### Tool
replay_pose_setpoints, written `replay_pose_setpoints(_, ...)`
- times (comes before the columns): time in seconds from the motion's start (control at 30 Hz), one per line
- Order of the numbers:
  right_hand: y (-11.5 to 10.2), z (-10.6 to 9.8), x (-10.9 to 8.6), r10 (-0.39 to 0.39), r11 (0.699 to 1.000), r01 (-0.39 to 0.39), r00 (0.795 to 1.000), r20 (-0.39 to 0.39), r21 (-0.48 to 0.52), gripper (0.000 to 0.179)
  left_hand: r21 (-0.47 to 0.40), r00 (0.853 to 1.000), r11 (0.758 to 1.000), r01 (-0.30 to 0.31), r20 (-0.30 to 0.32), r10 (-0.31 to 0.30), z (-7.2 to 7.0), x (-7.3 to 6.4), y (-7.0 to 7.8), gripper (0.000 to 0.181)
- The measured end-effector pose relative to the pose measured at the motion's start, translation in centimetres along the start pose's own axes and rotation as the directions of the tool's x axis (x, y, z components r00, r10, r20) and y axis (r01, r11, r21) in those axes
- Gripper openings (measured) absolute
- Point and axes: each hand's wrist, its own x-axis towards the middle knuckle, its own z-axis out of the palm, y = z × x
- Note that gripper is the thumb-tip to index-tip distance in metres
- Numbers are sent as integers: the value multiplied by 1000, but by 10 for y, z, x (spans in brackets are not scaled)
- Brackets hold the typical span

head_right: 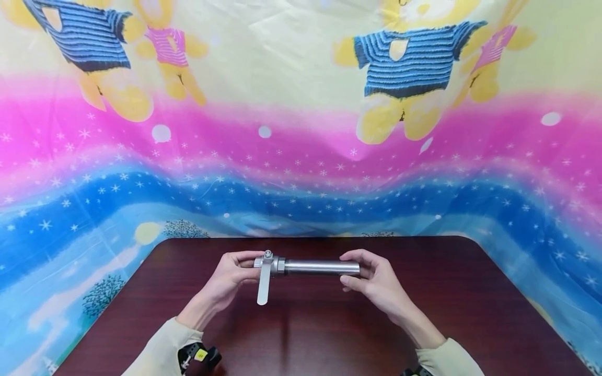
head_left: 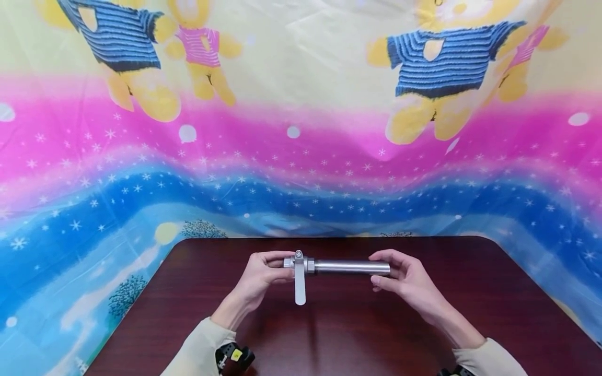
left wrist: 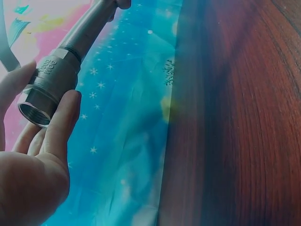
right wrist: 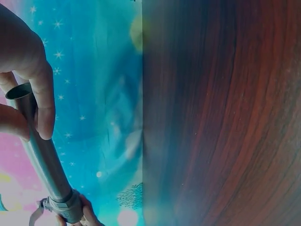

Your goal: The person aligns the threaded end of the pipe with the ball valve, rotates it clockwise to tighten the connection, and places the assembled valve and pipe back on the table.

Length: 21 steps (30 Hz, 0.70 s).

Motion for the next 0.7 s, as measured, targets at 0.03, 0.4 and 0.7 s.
replay_pose_setpoints(0.03,0,0,0,3,1000,-3,1000,-1,4,44,-1,1000,1000,0,1,0,-1,0,0,52)
replay_pose_setpoints(0.4,2,-2,4,-3,999,2,1000,28,41,42,-13,1000,1000,-17,-2,17,-2,-3,2,53)
replay_pose_setpoints(0.7,-4,-1,5,47,998,-48,999,-15,-38,39,-34,1000,999,-8,-21,7,-3,-3,2,54)
